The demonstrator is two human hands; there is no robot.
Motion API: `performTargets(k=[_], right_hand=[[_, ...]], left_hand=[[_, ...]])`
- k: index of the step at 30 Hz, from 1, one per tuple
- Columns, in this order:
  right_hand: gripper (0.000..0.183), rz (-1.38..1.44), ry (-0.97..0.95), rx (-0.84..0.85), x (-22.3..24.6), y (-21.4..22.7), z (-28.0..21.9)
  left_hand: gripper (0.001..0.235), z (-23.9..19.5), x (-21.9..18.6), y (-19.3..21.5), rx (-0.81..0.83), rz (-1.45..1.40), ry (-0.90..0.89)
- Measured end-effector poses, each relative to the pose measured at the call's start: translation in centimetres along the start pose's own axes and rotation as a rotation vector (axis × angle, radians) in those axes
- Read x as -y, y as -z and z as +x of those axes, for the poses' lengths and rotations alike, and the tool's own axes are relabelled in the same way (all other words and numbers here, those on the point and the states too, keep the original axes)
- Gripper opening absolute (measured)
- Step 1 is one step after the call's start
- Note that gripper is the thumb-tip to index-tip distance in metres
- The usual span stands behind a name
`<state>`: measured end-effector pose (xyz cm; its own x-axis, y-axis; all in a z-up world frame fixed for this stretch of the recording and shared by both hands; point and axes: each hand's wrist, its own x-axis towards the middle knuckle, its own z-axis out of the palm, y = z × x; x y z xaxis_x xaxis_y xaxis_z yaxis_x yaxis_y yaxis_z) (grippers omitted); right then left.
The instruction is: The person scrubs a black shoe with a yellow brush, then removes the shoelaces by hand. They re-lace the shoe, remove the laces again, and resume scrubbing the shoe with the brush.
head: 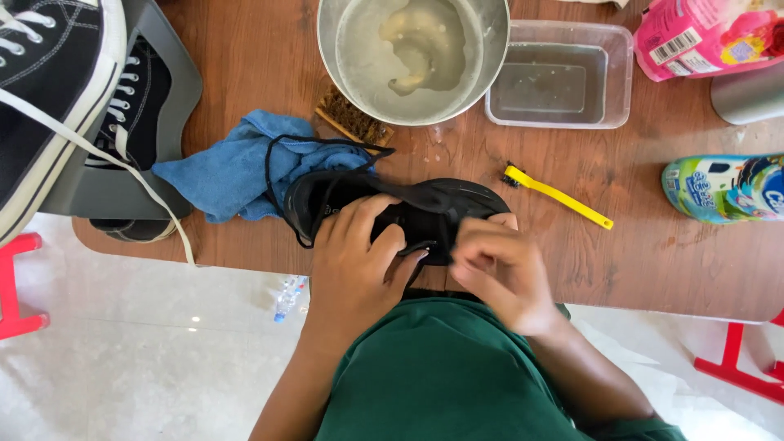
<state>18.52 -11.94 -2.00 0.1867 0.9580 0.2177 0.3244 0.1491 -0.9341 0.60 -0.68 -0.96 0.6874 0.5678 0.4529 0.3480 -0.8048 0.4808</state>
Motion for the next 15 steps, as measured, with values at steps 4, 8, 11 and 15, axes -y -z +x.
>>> performTargets(k=[4, 8, 11, 15], right_hand=[[0.032, 0.371, 0.098, 0.061, 0.1, 1.4, 0.4], [0.038, 0.835, 0.114, 0.173, 3.7, 2.4, 0.7], [0.026, 0.597, 0.075, 0.294, 5.6, 2.6, 1.4], [0.024, 0.257, 0.206, 0.388, 7.3, 2.5, 2.2]], left_hand=[[0.029, -0.6, 0.6, -0.3, 0.029, 0.043, 0.036], [0.029, -0.1, 0.3, 0.3, 0.095, 0.065, 0.041], [0.024, 0.3, -0.3, 0.9, 0.120, 0.091, -0.019], [0.024, 1.0, -2.2, 1.3, 0.014, 0.121, -0.190]])
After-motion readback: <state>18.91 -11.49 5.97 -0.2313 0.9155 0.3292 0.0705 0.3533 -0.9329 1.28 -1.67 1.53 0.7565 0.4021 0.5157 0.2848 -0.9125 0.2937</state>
